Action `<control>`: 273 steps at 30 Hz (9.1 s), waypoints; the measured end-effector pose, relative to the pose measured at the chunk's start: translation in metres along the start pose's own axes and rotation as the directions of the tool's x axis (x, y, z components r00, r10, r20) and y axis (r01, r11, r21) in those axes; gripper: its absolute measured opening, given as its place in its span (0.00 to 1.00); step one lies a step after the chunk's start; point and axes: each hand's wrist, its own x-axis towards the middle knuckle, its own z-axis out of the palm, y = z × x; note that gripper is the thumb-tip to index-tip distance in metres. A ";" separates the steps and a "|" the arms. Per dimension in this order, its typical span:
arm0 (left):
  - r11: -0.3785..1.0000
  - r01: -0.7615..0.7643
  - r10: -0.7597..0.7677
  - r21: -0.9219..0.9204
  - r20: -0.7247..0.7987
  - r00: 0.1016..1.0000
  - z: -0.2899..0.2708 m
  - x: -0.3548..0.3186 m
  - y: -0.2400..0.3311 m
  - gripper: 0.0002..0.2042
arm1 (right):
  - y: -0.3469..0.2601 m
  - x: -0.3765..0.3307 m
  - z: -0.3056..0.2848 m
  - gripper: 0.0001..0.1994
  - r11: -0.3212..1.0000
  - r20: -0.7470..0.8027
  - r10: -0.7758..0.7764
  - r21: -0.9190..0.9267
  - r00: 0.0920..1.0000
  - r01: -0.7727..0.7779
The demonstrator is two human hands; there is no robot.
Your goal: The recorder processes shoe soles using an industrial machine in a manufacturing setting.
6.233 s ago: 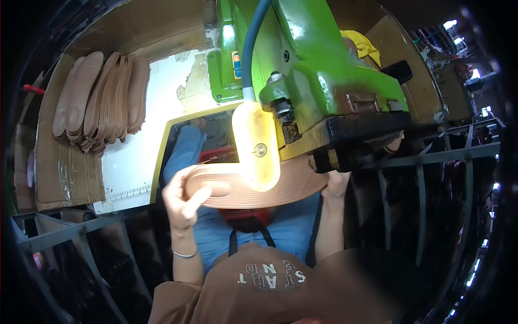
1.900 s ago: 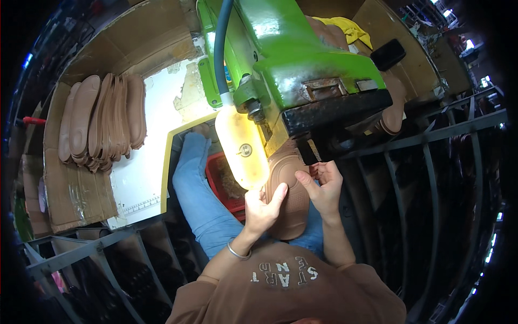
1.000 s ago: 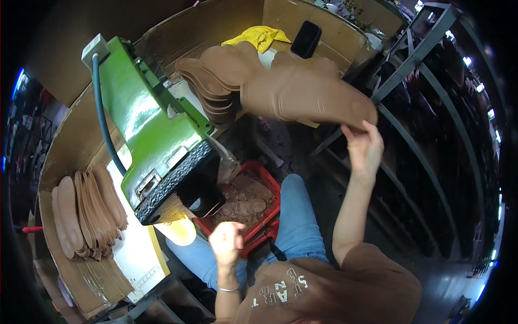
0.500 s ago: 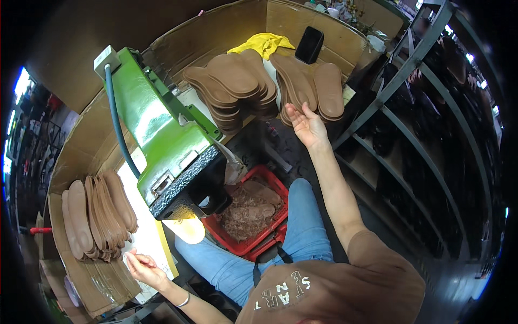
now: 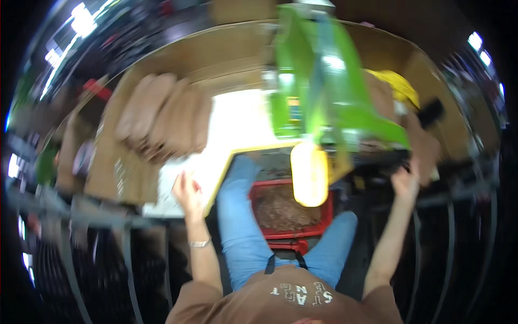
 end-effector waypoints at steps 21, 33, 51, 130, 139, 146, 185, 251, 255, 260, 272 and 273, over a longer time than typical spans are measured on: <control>0.601 -0.654 0.718 0.459 0.049 0.694 -0.068 -0.002 0.087 0.23 | 0.128 -0.108 -0.013 0.17 0.563 0.071 0.210 -0.824 0.975 -0.061; 0.665 0.702 -0.211 -0.255 0.837 0.504 0.059 -0.172 0.007 0.34 | 0.139 -0.199 -0.106 0.27 0.555 -0.008 0.573 -0.732 0.820 -0.395; 0.950 0.289 -0.131 -0.119 0.688 0.714 0.126 -0.189 0.030 0.05 | 0.101 -0.251 -0.115 0.20 0.580 -0.050 0.452 -0.742 0.890 -0.337; 0.856 0.490 -0.217 -0.163 0.747 0.628 0.105 -0.181 0.019 0.17 | 0.048 -0.253 -0.073 0.12 0.523 -0.091 0.178 -0.835 0.980 -0.172; 0.963 0.268 -0.171 0.007 0.785 0.595 0.120 -0.166 0.029 0.16 | 0.012 -0.143 0.005 0.11 0.518 0.125 -0.217 -0.826 0.968 0.223; 0.989 0.120 -0.003 -0.082 0.815 0.580 0.091 -0.116 0.038 0.14 | 0.047 -0.090 0.034 0.08 0.549 0.314 -0.018 -0.790 0.949 0.272; 0.993 -0.110 0.020 0.029 0.907 0.420 0.100 -0.135 0.021 0.12 | 0.162 -0.146 0.046 0.17 0.512 0.391 -0.151 -0.755 0.908 0.410; 0.951 0.295 -0.092 -0.098 0.818 0.568 0.134 -0.177 0.024 0.10 | 0.124 -0.250 -0.104 0.28 0.539 -0.129 0.434 -0.756 0.892 -0.372; 0.853 0.487 -0.140 -0.188 0.817 0.560 0.128 -0.183 0.029 0.13 | 0.072 -0.239 -0.103 0.30 0.757 -0.105 0.085 -0.639 0.991 -0.133; 0.842 0.505 -0.141 -0.189 0.827 0.544 0.129 -0.180 0.026 0.16 | 0.036 -0.172 -0.041 0.21 0.791 -0.075 -0.278 -0.584 0.958 0.184; 0.981 0.185 -0.067 -0.067 0.771 0.633 0.087 -0.126 0.032 0.13 | 0.080 -0.087 0.006 0.18 0.809 0.212 -0.192 -0.518 0.958 0.277; 0.968 0.233 -0.080 -0.093 0.768 0.636 0.080 -0.119 0.030 0.14 | 0.088 -0.088 0.005 0.21 0.804 0.216 -0.185 -0.528 0.959 0.274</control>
